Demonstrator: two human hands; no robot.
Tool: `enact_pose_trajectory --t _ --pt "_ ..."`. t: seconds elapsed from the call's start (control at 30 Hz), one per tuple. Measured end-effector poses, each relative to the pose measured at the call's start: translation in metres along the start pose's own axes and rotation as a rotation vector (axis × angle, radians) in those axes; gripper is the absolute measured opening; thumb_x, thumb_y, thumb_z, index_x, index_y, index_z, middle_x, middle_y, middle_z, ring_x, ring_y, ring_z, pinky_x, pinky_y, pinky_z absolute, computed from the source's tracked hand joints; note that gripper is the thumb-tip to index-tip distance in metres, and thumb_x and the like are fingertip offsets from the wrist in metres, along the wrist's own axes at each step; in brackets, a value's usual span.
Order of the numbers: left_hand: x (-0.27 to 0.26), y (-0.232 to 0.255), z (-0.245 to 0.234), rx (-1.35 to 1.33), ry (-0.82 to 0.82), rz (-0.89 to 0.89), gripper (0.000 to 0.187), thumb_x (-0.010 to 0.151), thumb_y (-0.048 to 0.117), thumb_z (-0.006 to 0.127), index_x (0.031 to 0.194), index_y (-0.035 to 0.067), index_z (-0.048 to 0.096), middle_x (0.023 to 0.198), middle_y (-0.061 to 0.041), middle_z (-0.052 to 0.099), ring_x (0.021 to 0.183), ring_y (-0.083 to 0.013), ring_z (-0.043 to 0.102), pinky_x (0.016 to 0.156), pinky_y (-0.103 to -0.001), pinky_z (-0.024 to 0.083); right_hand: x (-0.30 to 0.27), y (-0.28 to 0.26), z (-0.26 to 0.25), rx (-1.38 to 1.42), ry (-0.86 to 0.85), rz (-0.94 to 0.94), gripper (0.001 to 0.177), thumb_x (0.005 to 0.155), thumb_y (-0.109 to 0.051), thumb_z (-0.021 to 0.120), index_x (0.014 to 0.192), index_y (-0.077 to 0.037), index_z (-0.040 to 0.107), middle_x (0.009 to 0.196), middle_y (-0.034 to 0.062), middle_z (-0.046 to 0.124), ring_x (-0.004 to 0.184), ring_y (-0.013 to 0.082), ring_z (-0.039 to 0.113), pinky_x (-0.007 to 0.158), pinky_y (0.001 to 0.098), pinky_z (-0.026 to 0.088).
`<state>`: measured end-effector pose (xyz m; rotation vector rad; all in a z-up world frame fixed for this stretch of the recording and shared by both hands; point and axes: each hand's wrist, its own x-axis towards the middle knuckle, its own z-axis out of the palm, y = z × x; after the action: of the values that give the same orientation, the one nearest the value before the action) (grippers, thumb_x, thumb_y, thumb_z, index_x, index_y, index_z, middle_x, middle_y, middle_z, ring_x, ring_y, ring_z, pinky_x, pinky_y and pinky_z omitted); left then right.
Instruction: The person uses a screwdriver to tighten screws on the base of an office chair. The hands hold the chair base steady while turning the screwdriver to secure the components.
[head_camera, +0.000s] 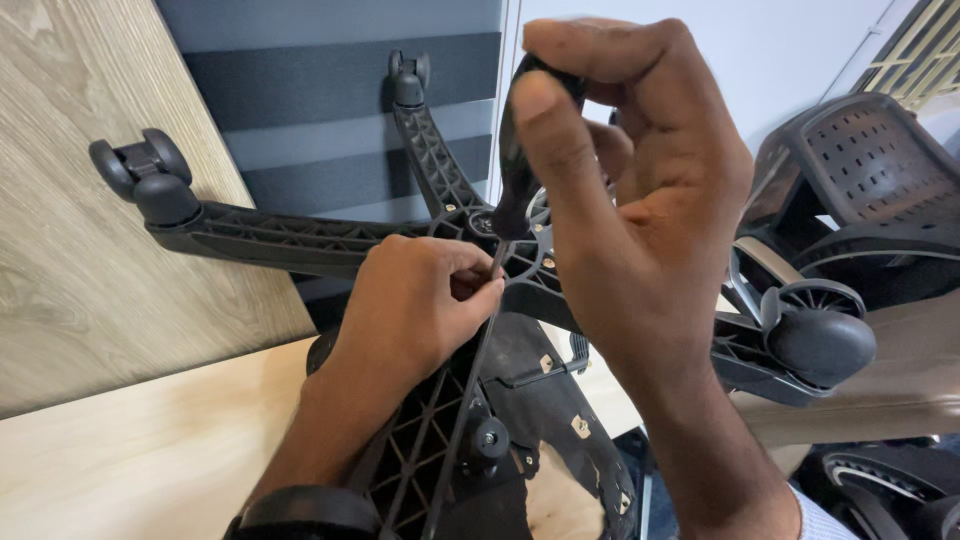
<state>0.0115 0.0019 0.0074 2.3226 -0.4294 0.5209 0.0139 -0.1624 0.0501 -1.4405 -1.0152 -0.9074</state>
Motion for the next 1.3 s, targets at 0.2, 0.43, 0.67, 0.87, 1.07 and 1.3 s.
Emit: enact_pose_trajectory --t 0.2,0.43,0.67,0.87,1.07,1.3 --pt "-0.001 -0.003 0.0 -0.034 -0.021 -0.009 0.021 0.081 0.022 0.077 0.097 0.009 0.081 0.084 -0.009 0.08 0.071 -0.0192 0.079 0.07 -0.029 0.059 0.002 0.001 0.001 -0.112 0.041 0.0 0.011 0.121 -0.009 0.066 0.125 -0.001 0.061 0.108 0.006 0.068 0.092 0.0056 0.065 0.073 0.0171 0.055" --pt "-0.005 0.0 0.002 -0.057 0.036 -0.038 0.025 0.077 0.023 0.081 0.098 0.009 0.082 0.085 -0.011 0.079 0.071 -0.0202 0.078 0.068 -0.03 0.059 0.003 -0.01 0.006 0.033 0.044 0.105 0.012 0.117 -0.008 0.065 0.124 0.0 0.059 0.107 0.0066 0.068 0.096 0.0068 0.065 0.08 0.018 0.057" --pt "-0.007 -0.001 -0.001 -0.082 0.024 -0.048 0.024 0.077 0.022 0.08 0.096 0.009 0.082 0.083 -0.012 0.079 0.07 -0.0225 0.076 0.067 -0.031 0.056 0.005 -0.014 0.006 0.023 0.022 0.06 0.01 0.119 -0.006 0.063 0.124 0.001 0.06 0.115 0.0084 0.07 0.11 0.009 0.072 0.096 0.0216 0.065" --pt "-0.007 -0.001 -0.002 -0.102 0.033 0.04 0.023 0.078 0.02 0.079 0.097 0.006 0.08 0.086 -0.014 0.078 0.073 -0.023 0.077 0.068 -0.031 0.057 0.01 -0.011 0.008 -0.06 0.029 0.037 0.013 0.117 -0.005 0.07 0.121 0.002 0.059 0.11 0.0095 0.067 0.102 0.0099 0.068 0.088 0.0218 0.065" --pt "-0.006 -0.001 -0.003 -0.092 -0.013 -0.022 0.022 0.079 0.02 0.077 0.098 0.007 0.081 0.083 -0.013 0.078 0.068 -0.0202 0.077 0.065 -0.031 0.057 0.01 -0.013 0.003 0.047 -0.001 0.086 0.01 0.115 -0.005 0.061 0.124 -0.001 0.06 0.117 0.0056 0.068 0.115 0.0079 0.069 0.103 0.0211 0.064" --pt "-0.006 0.001 -0.001 -0.108 0.006 0.002 0.02 0.078 0.019 0.078 0.094 0.007 0.081 0.076 -0.01 0.076 0.063 -0.018 0.072 0.062 -0.031 0.054 0.011 -0.009 0.001 -0.132 0.068 0.042 0.014 0.113 -0.007 0.071 0.121 0.001 0.063 0.103 0.0077 0.068 0.096 0.0093 0.07 0.081 0.0205 0.062"
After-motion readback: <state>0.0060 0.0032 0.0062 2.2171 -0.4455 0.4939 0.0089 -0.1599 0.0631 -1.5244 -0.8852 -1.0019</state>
